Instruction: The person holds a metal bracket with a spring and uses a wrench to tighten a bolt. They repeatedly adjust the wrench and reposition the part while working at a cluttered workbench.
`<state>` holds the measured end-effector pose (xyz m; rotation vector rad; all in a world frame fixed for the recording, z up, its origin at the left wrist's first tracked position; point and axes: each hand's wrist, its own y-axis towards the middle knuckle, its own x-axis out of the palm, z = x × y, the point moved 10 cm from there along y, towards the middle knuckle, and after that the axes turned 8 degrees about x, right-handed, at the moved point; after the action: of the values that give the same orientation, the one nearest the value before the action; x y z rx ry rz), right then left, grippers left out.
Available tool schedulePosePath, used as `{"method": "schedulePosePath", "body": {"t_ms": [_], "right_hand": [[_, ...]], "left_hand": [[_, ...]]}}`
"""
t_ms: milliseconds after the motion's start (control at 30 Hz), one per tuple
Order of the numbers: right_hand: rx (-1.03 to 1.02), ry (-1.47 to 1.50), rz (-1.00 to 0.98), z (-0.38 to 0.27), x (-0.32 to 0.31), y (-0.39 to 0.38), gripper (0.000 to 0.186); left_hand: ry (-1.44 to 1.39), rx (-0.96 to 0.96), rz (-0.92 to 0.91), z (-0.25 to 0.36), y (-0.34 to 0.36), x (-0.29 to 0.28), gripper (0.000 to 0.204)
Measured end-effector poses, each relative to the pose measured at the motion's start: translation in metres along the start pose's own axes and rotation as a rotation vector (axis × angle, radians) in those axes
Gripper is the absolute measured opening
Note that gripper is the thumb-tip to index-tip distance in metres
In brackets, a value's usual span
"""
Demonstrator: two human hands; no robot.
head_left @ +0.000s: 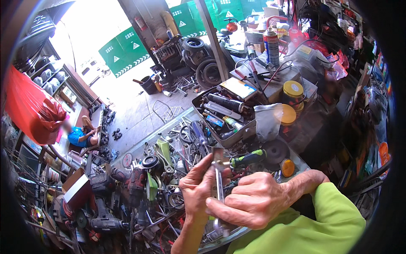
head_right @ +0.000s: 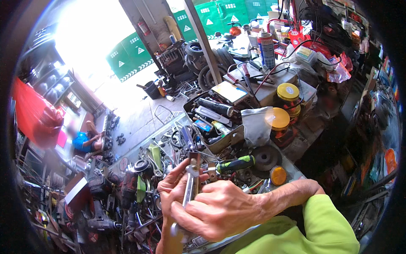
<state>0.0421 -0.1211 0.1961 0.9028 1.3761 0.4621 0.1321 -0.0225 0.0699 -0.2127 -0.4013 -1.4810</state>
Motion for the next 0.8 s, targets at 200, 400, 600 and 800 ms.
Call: {"method": "schedulePosePath", "body": {"t_ms": [200,400,600,800], "right_hand": [[0.433,0.258,-0.071,0.083,0.01,0.034,0.016],[1.25,1.214,0.143,0.184,0.046,-0.033,0.02],[1.255,1.547,0.564,0.19,0.038,-0.09,0.021],[1.187,1.164,0.452,0.122,0.001,-0.083,0.025]], "left_hand": [[0.49,0.176,-0.228,-0.01,-0.007,0.019,0.032],[0.113,-0.103,-0.249,-0.016,-0.011,0.029,0.031],[-0.165,-0.205,-0.191,-0.009,0.001,0.02,0.032],[-0.25,-0.134,-0.051,0.001,0.009,-0.003,0.034]]}}
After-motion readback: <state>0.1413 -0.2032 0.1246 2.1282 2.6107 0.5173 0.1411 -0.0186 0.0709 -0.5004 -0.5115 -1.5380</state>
